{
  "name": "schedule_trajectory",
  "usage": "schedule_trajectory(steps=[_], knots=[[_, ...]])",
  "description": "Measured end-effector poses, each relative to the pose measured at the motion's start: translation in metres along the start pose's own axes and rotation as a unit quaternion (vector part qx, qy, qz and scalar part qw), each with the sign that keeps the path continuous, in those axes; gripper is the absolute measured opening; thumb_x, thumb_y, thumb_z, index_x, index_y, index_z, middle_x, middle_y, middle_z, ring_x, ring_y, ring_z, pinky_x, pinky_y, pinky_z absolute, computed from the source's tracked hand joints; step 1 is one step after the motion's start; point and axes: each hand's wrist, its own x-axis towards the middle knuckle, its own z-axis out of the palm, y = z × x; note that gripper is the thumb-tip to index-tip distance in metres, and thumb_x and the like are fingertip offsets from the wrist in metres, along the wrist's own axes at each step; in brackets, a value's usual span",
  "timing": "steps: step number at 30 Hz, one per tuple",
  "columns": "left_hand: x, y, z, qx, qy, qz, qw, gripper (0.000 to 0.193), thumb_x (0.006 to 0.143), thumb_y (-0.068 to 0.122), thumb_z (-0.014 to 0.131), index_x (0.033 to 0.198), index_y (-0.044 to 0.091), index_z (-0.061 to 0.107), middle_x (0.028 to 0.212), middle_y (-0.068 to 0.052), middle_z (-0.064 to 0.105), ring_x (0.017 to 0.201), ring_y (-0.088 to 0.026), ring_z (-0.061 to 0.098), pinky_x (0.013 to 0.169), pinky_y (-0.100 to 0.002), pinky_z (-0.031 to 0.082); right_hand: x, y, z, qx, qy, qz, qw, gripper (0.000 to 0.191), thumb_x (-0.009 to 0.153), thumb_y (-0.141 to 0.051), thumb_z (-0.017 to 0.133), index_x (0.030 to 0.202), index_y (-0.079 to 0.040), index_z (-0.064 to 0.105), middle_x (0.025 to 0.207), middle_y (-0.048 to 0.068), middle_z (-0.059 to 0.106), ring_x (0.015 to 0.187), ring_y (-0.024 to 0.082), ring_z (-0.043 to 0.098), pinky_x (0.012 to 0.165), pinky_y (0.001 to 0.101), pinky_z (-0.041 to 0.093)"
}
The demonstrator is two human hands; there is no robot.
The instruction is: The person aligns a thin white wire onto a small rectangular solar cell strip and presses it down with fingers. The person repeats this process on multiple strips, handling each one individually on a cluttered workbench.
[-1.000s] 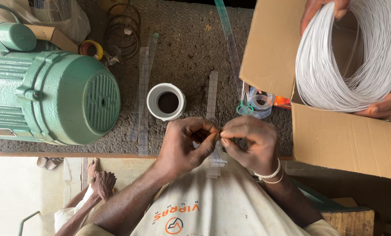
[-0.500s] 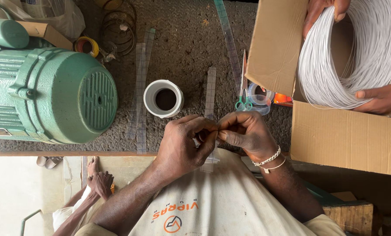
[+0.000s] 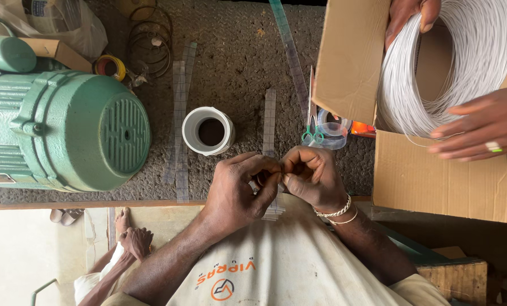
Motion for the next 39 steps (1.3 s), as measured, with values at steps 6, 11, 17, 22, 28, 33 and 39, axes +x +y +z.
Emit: schedule_trajectory(steps=[6, 11, 17, 22, 28, 33, 39], knots=[[-0.002, -0.005, -0.015, -0.034, 0.053, -0.014, 0.998, 0.009, 0.088, -0.001, 0.07, 0.097, 0.0, 0.071, 0.093, -0.01, 0.074, 0.081, -0.015, 0.076, 0.066, -0.029, 0.061, -0.001, 0.0, -0.013, 0.005, 0.029, 0.021, 0.999, 0.023, 0.091, -0.021, 0.077, 0.089, -0.002, 0.064, 0.086, 0.005, 0.068, 0.073, 0.009, 0.062, 0.065, 0.0238, 0.05], [-0.003, -0.009, -0.007, -0.065, 0.014, -0.045, 0.997, 0.008, 0.089, -0.001, 0.071, 0.097, -0.001, 0.072, 0.086, -0.009, 0.073, 0.075, -0.012, 0.069, 0.066, -0.027, 0.057, 0.029, 0.015, -0.002, -0.33, 0.089, -0.054, 0.938, 0.014, 0.09, -0.014, 0.078, 0.094, -0.003, 0.069, 0.088, 0.005, 0.067, 0.074, 0.014, 0.061, 0.066, 0.029, 0.05], [-0.014, -0.022, -0.009, -0.113, -0.026, -0.054, 0.992, 0.004, 0.093, 0.001, 0.066, 0.096, -0.002, 0.067, 0.088, -0.007, 0.067, 0.082, -0.011, 0.063, 0.074, -0.028, 0.054, 0.062, 0.046, 0.009, -0.576, 0.097, -0.13, 0.801, 0.033, 0.083, -0.027, 0.084, 0.113, -0.012, 0.077, 0.106, 0.01, 0.063, 0.099, 0.029, 0.059, 0.088, 0.0417, 0.05], [-0.023, -0.035, -0.013, -0.224, -0.058, -0.088, 0.969, 0.007, 0.101, 0.007, 0.062, 0.102, 0.0, 0.062, 0.093, -0.005, 0.064, 0.09, -0.009, 0.06, 0.083, -0.027, 0.054, 0.054, 0.046, 0.007, -0.545, 0.098, -0.14, 0.821, 0.026, 0.084, -0.025, 0.083, 0.107, -0.012, 0.078, 0.107, 0.006, 0.066, 0.096, 0.027, 0.06, 0.088, 0.0413, 0.051], [-0.027, -0.036, -0.01, -0.272, -0.218, -0.181, 0.92, 0.026, 0.102, 0.03, 0.061, 0.101, 0.004, 0.065, 0.086, -0.002, 0.071, 0.082, -0.01, 0.071, 0.076, -0.028, 0.062, 0.058, 0.046, 0.011, -0.528, 0.111, -0.141, 0.83, 0.031, 0.079, -0.023, 0.086, 0.104, -0.005, 0.078, 0.105, 0.013, 0.063, 0.095, 0.03, 0.062, 0.083, 0.0416, 0.051], [-0.021, -0.027, -0.009, -0.249, -0.228, -0.252, 0.907, 0.042, 0.099, 0.047, 0.056, 0.102, 0.007, 0.068, 0.083, -0.005, 0.072, 0.075, -0.011, 0.068, 0.069, -0.029, 0.061, 0.051, 0.049, 0.009, -0.487, 0.126, -0.163, 0.849, 0.015, 0.081, -0.012, 0.086, 0.092, -0.006, 0.079, 0.093, 0.006, 0.069, 0.087, 0.026, 0.066, 0.076, 0.0375, 0.053], [-0.01, -0.016, -0.007, 0.051, -0.201, -0.282, 0.937, 0.041, 0.091, 0.045, 0.071, 0.096, 0.005, 0.065, 0.076, -0.011, 0.072, 0.067, -0.017, 0.071, 0.062, -0.033, 0.059, 0.02, 0.041, 0.013, -0.115, 0.087, -0.11, 0.983, 0.036, 0.094, 0.006, 0.074, 0.124, -0.003, 0.056, 0.104, 0.009, 0.069, 0.095, 0.017, 0.074, 0.078, 0.0254, 0.062]])
